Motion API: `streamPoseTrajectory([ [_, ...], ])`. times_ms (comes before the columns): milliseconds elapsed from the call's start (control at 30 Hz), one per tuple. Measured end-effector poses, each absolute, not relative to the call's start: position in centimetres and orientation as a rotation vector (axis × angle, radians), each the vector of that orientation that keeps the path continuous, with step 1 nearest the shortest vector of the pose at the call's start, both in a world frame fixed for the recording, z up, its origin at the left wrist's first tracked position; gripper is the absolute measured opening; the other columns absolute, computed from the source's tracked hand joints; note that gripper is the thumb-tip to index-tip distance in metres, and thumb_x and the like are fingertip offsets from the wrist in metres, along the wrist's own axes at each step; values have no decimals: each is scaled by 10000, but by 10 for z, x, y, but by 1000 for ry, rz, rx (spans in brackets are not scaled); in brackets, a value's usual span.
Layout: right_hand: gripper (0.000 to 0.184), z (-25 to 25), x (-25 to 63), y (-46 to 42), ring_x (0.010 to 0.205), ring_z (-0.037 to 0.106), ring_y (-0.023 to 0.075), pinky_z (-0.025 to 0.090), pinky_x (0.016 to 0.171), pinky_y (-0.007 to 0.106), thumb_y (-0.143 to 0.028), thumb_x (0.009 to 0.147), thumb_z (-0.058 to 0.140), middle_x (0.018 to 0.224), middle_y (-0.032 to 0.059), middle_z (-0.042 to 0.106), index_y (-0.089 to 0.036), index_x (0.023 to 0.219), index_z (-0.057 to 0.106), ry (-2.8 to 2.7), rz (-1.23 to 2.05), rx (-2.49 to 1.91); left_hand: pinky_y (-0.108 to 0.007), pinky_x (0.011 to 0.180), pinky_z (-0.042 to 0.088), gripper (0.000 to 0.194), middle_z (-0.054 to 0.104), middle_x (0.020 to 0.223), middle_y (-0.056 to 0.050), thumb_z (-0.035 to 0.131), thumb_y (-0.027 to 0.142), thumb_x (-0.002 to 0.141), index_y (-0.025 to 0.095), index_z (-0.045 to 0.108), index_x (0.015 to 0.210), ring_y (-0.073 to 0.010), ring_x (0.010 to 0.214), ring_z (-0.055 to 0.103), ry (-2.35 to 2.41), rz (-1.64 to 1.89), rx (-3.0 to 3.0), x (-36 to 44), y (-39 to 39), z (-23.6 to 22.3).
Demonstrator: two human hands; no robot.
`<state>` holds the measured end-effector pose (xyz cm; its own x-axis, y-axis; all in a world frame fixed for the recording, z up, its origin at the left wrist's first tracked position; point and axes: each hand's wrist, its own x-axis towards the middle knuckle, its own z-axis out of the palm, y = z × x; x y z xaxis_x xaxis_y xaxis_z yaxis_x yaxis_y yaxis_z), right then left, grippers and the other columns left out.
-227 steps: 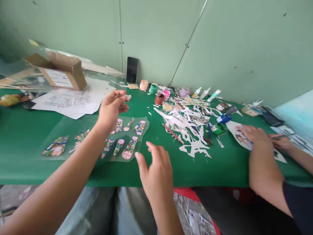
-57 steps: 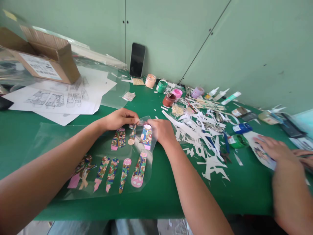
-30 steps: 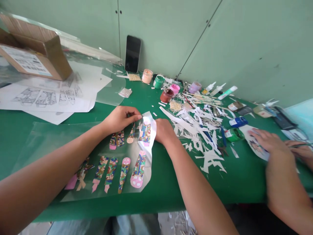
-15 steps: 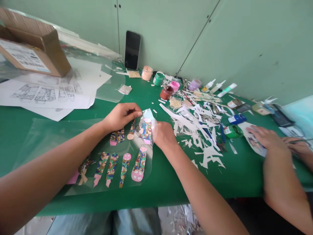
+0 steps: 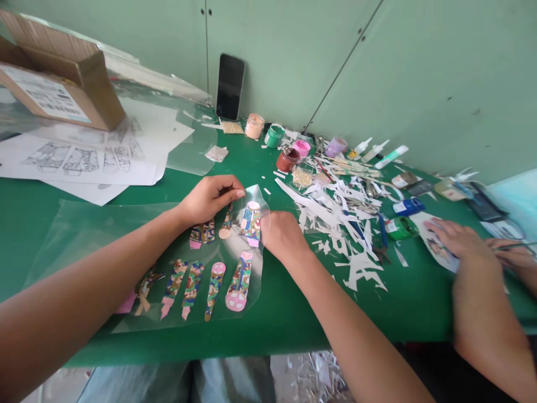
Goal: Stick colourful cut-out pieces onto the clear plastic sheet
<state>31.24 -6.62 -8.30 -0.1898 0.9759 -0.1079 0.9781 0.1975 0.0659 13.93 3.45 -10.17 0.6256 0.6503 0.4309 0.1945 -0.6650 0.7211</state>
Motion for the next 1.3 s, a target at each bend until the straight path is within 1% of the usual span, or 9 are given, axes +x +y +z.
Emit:
streamPoseTrajectory([
  [100, 272, -72, 307, -65, 616, 546, 165, 253, 555, 300, -285, 898, 469, 724, 87, 672, -180, 687, 606, 2280, -73, 1898, -249, 626, 402, 235, 642, 736, 0, 523, 351, 916, 168, 640, 829, -117, 668, 541, 672, 954, 2192, 139, 35, -101],
  [200, 233, -66, 304, -64, 639, 545, 160, 253, 564, 295, -297, 893, 493, 759, 75, 674, -188, 709, 585, 2305, -147, 1901, -250, 627, 404, 237, 640, 733, -2, 522, 354, 915, 169, 640, 826, -117, 664, 536, 662, 968, 2182, 139, 35, -101],
  [333, 198, -64, 306, -64, 679, 560, 159, 285, 566, 270, -309, 889, 501, 787, 52, 677, -198, 742, 573, 2307, -326, 1957, -246, 626, 398, 219, 638, 732, 5, 530, 341, 909, 173, 643, 825, -109, 660, 524, 646, 962, 2167, 140, 34, -102],
  [467, 167, -60, 307, -65, 725, 586, 172, 328, 577, 254, -350, 866, 543, 839, 49, 696, -207, 808, 607, 2309, -434, 1927, -243, 623, 396, 214, 644, 736, 3, 533, 338, 908, 176, 645, 824, -105, 661, 526, 633, 962, 2153, 141, 34, -103],
  [633, 163, -53, 307, -59, 788, 610, 179, 377, 608, 241, -355, 822, 603, 920, 47, 710, -218, 885, 665, 2238, -525, 1865, -247, 641, 416, 210, 675, 776, -8, 536, 340, 906, 180, 654, 840, -108, 684, 555, 615, 967, 2151, 141, 35, -105],
  [767, 188, -52, 308, -53, 737, 584, 164, 380, 591, 238, -362, 794, 627, 859, 36, 691, -213, 897, 678, 2253, -627, 1744, -248, 635, 419, 222, 669, 763, -6, 540, 356, 905, 181, 658, 837, -109, 679, 554, 605, 978, 2135, 140, 34, -105],
  [933, 214, -54, 310, -48, 677, 544, 146, 370, 566, 239, -406, 796, 623, 813, 29, 669, -207, 861, 664, 2275, -679, 1653, -243, 623, 410, 222, 664, 750, 3, 552, 365, 903, 184, 665, 840, -102, 660, 534, 602, 978, 2119, 140, 34, -104],
  [1100, 161, -61, 316, -47, 694, 539, 140, 375, 584, 240, -348, 804, 610, 830, 34, 675, -190, 788, 630, 2349, -692, 1582, -243, 621, 402, 223, 657, 749, 6, 556, 362, 902, 181, 669, 837, -103, 665, 537, 594, 971, 2119, 141, 33, -105],
  [1300, 249, -62, 314, -57, 762, 578, 165, 369, 598, 244, -457, 822, 601, 909, 37, 694, -225, 894, 657, 2347, -581, 1666, -241, 631, 403, 208, 665, 761, 5, 558, 349, 903, 186, 667, 834, -107, 678, 548, 560, 960, 2141, 142, 33, -105],
])
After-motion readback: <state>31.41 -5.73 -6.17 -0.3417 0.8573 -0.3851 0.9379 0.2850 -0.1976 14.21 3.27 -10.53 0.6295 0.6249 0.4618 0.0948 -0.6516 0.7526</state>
